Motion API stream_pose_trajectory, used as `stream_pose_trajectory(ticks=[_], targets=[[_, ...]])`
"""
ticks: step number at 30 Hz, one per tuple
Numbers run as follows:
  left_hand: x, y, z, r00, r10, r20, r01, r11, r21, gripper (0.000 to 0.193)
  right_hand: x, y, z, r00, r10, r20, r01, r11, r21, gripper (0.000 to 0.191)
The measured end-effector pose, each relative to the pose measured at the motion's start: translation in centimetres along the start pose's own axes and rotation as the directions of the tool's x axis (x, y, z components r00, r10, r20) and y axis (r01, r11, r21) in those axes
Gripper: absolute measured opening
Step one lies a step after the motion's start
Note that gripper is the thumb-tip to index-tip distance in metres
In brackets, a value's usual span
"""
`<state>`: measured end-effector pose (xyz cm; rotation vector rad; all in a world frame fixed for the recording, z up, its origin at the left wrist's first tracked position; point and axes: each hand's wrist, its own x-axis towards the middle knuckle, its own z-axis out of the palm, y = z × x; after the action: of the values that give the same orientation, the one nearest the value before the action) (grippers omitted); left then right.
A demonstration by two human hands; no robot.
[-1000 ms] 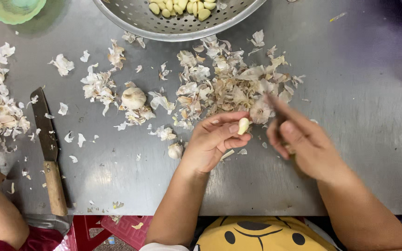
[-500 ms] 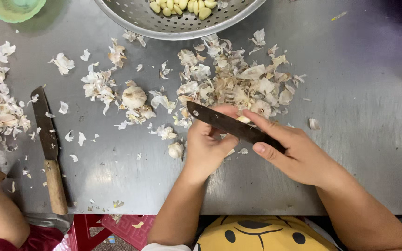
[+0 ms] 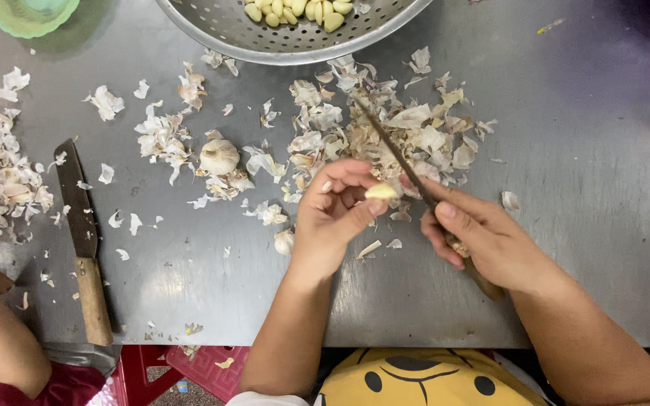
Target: The person peels garlic cloves one at a time with a small knife, cutting and stripping the papery skins off each clove by hand and dropping the peeled cloves into a metal colander at the top of the stainless steel table.
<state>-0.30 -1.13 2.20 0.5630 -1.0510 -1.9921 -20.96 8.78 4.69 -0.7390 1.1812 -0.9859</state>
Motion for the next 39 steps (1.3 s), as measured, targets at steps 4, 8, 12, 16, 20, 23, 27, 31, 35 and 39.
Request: stream_pose_trajectory(ticks=[4,8,12,16,20,23,27,31,35,39], targets=[[0.4,-0.8,-0.4,0.980,-0.185,-0.078,0.164,0.961,-0.221,0.032,0.0,0.0,0.2,0.998,-0.052,-0.033,0.052,0.999,-0.001,0.062],[0.4,-1.7,-0.6,0.964,-0.254,-0.083,0.220,0.930,-0.293,0.030,-0.6,-0.1,0.7,0.984,-0.170,0.061,0.171,0.985,-0.017,0.071],[0.0,-2.9,-0.2,0.973,-0.227,-0.032,0.207,0.932,-0.298,0.027,-0.5,0.5,1.3,0.981,-0.177,0.083,0.187,0.973,-0.138,0.072],[-0.1,-3.2,-0.1,0.959,-0.283,0.004,0.269,0.909,-0.319,0.028,-0.5,1.0,1.0,0.979,-0.199,0.045,0.204,0.959,-0.199,0.063],[0.0,-2.4,-0.2,0.957,-0.287,0.040,0.286,0.912,-0.295,0.028,-0.7,1.0,0.2,0.983,-0.182,0.016,0.183,0.979,-0.090,0.060],[0.2,-1.6,-0.4,0.948,-0.318,0.025,0.308,0.895,-0.324,0.029,-0.7,0.7,-0.2,0.978,-0.209,-0.026,0.207,0.975,-0.075,0.061],[0.6,-0.9,-0.4,0.958,-0.267,-0.102,0.243,0.949,-0.199,0.028,-0.2,0.4,-0.4,0.972,-0.187,-0.139,0.174,0.979,-0.102,0.058],[1.0,0.1,0.8,0.982,-0.066,-0.177,0.107,0.965,0.238,0.024,0.5,0.0,-1.0,0.964,-0.205,-0.171,0.194,0.978,-0.081,0.057],[2.6,3.6,1.9,0.969,-0.033,-0.244,0.191,0.725,0.662,0.025,1.0,-0.1,-1.1,0.962,-0.185,-0.202,0.170,0.982,-0.087,0.060],[5.3,7.6,1.4,0.909,0.404,-0.103,-0.266,0.752,0.603,0.072,1.0,-0.1,-1.1,0.962,-0.201,-0.184,0.190,0.979,-0.077,0.064]])
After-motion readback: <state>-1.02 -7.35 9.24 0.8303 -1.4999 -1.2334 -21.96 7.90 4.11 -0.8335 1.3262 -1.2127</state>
